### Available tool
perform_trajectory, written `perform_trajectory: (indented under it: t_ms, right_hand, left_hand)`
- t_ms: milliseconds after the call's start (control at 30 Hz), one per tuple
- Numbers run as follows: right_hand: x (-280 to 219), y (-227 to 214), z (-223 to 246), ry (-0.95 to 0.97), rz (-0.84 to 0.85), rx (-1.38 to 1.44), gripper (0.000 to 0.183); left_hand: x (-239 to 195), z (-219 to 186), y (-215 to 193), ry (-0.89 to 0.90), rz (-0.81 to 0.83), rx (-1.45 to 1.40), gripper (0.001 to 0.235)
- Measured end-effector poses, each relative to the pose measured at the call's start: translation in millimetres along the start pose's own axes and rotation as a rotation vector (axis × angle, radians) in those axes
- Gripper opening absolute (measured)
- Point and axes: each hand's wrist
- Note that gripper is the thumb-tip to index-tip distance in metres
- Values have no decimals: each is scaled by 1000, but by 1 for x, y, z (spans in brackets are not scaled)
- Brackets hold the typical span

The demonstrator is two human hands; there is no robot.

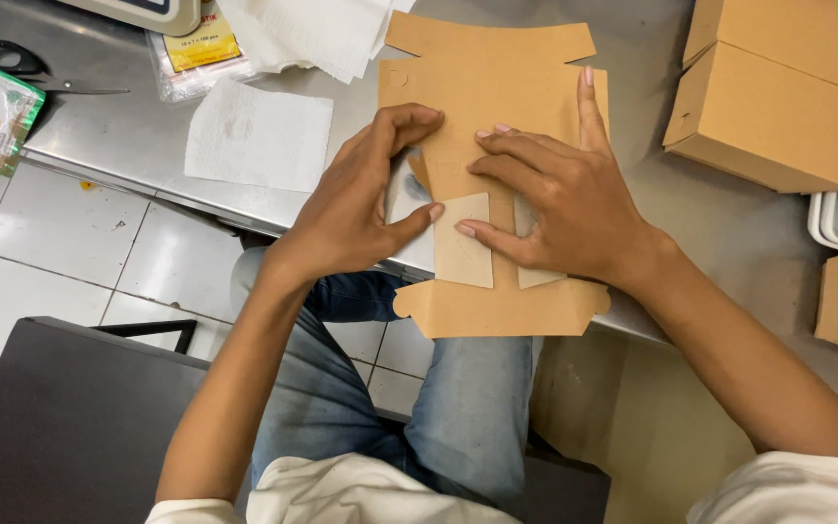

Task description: The person folds flat cardboard box blanks into three-dimensional boxes by hand. They fold the side flaps, tuck the tabs into slots, and press the seams to secure the shape. Completed boxes are stacked on the right side of the table.

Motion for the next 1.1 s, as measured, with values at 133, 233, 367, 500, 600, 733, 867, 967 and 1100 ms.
perform_trajectory:
  t_ms: [133, 233, 367, 500, 600, 733, 867, 967, 1100]
  right_hand:
    - [0, 0, 0, -2, -1, -2, 49]
    - [-1, 1, -1, -4, -5, -3, 49]
    - [-2, 2, -2, 0, -8, -2, 49]
    - [-1, 1, -2, 0, 4, 2, 49]
    - [-1, 1, -1, 4, 10, -2, 48]
    - [-2, 2, -1, 0, 7, -2, 49]
    - [-1, 1, -1, 3, 12, 0, 49]
    - [-1, 0, -1, 6, 17, -2, 48]
    - [0, 0, -1, 7, 14, 3, 48]
  left_hand:
    - [1, -3, 2, -46, -51, -26, 60]
    - [0, -1, 0, -29, -36, -6, 61]
    - [0, 5, -6, -19, 86, 26, 89]
    - [0, 6, -9, -30, 182, 38, 105]
    - [0, 3, -10, -34, 203, 23, 114]
    - [0, 1, -10, -36, 216, 20, 116]
    - [-1, 0, -10, -19, 216, 37, 115]
    - [0, 1, -8, -9, 196, 51, 112]
    - [-2, 1, -8, -11, 156, 46, 107]
Point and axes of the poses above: each hand's wrist, its own x-axis towards the middle knuckle, its own y-axis out of the palm, z = x × y, and after that the axes turned 14 degrees about -x, right-handed
